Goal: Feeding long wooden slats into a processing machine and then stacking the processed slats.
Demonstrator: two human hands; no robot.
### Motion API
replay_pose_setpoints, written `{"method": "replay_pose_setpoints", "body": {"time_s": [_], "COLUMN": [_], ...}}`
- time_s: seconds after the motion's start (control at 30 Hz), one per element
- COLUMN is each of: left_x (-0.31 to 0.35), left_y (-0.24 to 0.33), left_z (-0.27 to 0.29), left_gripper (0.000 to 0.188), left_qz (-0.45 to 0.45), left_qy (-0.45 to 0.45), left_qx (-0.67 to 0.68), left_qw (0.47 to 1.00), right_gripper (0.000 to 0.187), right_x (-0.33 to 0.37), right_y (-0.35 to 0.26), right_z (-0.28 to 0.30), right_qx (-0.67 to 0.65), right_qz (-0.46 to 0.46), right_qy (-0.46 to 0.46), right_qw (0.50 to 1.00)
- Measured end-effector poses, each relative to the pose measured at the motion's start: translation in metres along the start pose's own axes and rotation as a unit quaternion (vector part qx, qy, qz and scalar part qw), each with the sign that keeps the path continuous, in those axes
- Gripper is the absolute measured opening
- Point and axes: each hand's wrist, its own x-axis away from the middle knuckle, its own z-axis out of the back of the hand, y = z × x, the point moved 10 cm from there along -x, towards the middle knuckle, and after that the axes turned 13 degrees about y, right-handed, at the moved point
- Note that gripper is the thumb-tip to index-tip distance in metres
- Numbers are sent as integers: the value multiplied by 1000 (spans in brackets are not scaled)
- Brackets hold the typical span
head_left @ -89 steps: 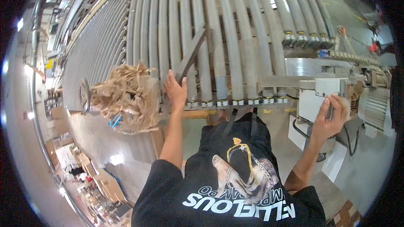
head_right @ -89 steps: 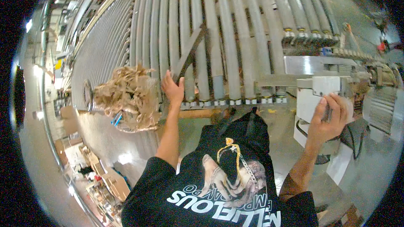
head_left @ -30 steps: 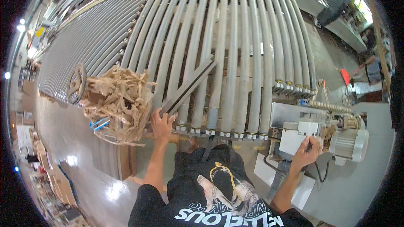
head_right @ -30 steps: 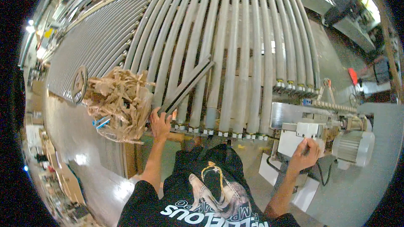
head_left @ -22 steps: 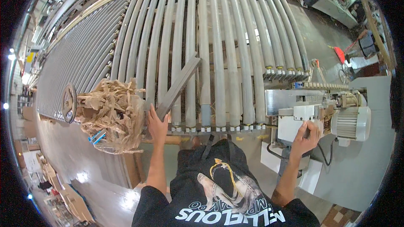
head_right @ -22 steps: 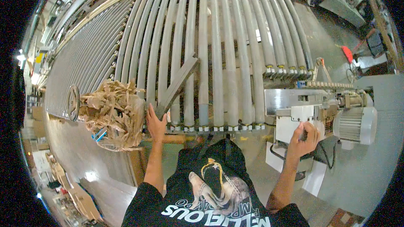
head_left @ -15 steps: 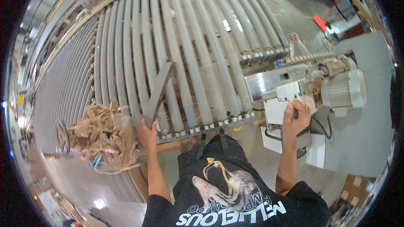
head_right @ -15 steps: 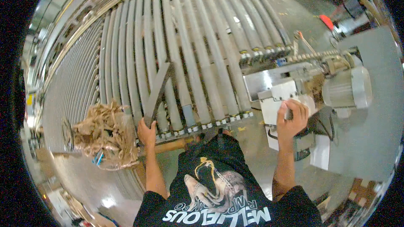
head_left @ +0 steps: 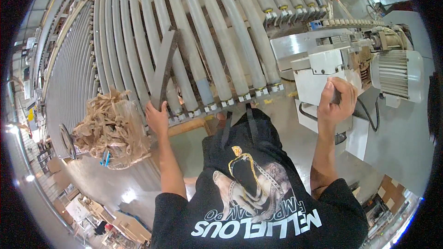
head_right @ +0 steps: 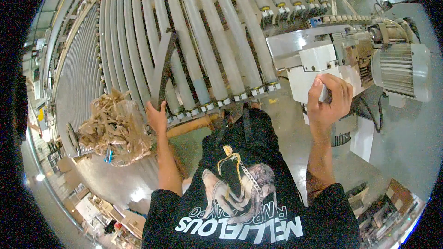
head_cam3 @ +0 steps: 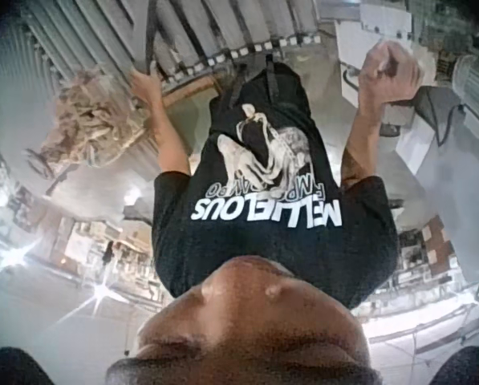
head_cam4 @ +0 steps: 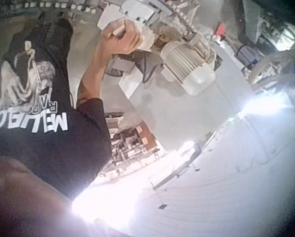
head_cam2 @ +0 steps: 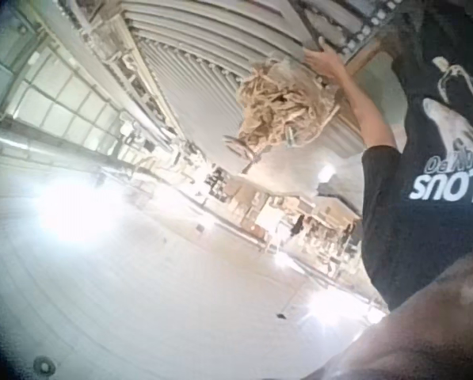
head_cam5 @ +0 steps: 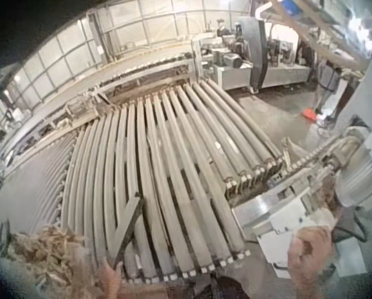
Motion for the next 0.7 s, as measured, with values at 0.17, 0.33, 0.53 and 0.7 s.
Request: {"method": "replay_pose_setpoints", "body": {"time_s": [0.17,0.33,0.53,0.7], "left_x": [-1,-1,-4,-1], "left_y": [-1,-5,7,-2], "left_z": [2,-1,7,1], "left_gripper": [79,78,74,70], "left_qz": [-28,-4,-11,16], "left_qy": [36,15,20,-19], "left_qx": [-3,-31,-8,-10], "left_qw": [999,999,1000,1000], "right_gripper": [6,7,22,22], "right_x": [4,3,-7,-30], "right_y": [-1,-8,-16,-9], "right_z": [1,0,-6,-15], "right_qx": [-36,-33,3,22], "right_qz": [30,43,37,3], "right_qy": [-7,-12,-33,-161], "right_qw": [999,998,999,987]}}
